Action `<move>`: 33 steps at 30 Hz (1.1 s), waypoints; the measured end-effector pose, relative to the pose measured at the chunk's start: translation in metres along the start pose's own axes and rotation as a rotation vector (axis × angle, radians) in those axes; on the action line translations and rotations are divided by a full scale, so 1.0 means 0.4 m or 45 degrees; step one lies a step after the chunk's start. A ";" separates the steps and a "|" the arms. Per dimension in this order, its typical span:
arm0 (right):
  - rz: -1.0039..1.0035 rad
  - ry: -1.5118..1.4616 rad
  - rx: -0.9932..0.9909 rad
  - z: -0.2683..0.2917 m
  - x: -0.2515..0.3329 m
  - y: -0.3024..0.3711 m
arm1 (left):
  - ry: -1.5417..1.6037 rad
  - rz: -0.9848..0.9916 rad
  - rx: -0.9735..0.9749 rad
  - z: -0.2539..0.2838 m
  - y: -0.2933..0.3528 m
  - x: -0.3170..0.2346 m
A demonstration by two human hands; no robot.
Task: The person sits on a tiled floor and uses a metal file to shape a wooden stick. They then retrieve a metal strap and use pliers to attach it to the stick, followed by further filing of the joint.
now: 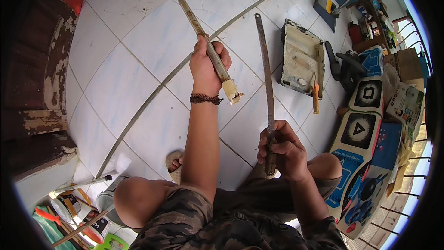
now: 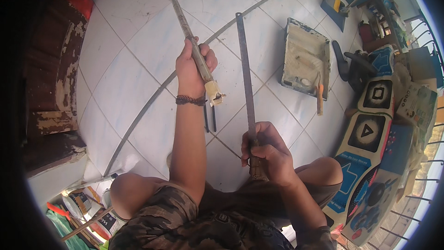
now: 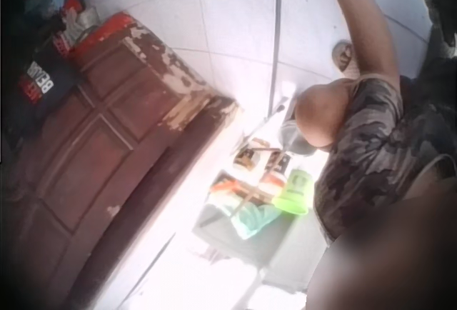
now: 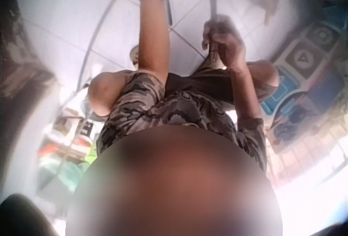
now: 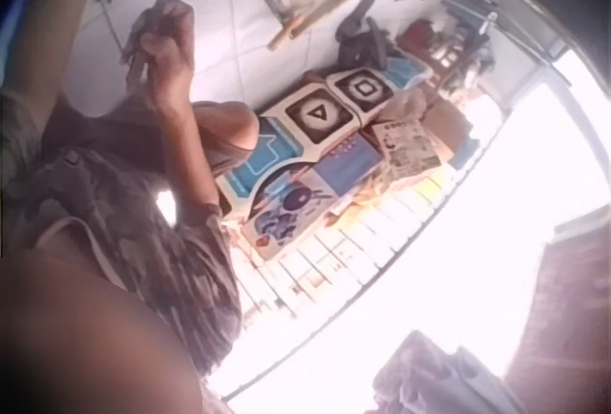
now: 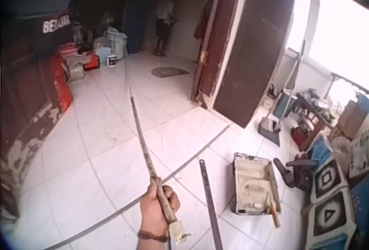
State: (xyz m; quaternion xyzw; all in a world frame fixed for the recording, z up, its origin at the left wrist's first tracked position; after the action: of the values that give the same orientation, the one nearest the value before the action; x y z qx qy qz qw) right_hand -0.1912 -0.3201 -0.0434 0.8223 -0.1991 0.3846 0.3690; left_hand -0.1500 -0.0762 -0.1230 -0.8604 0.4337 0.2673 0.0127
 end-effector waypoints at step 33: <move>0.326 1.623 0.020 -0.088 -0.002 0.025 | 0.041 0.017 -0.043 -0.016 -0.004 -0.002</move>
State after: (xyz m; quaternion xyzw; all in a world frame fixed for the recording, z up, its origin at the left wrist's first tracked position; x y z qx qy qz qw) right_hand -0.2147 -0.2997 -0.0243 0.4053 -0.0348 0.8396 0.3600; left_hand -0.1465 -0.0764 -0.1176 -0.8617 0.4351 0.2608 -0.0104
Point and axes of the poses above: each hand's wrist, its own y-axis away from the middle knuckle, its own z-axis out of the back of the hand, x = y × z, the point moved 3 cm from there along -y, towards the middle knuckle
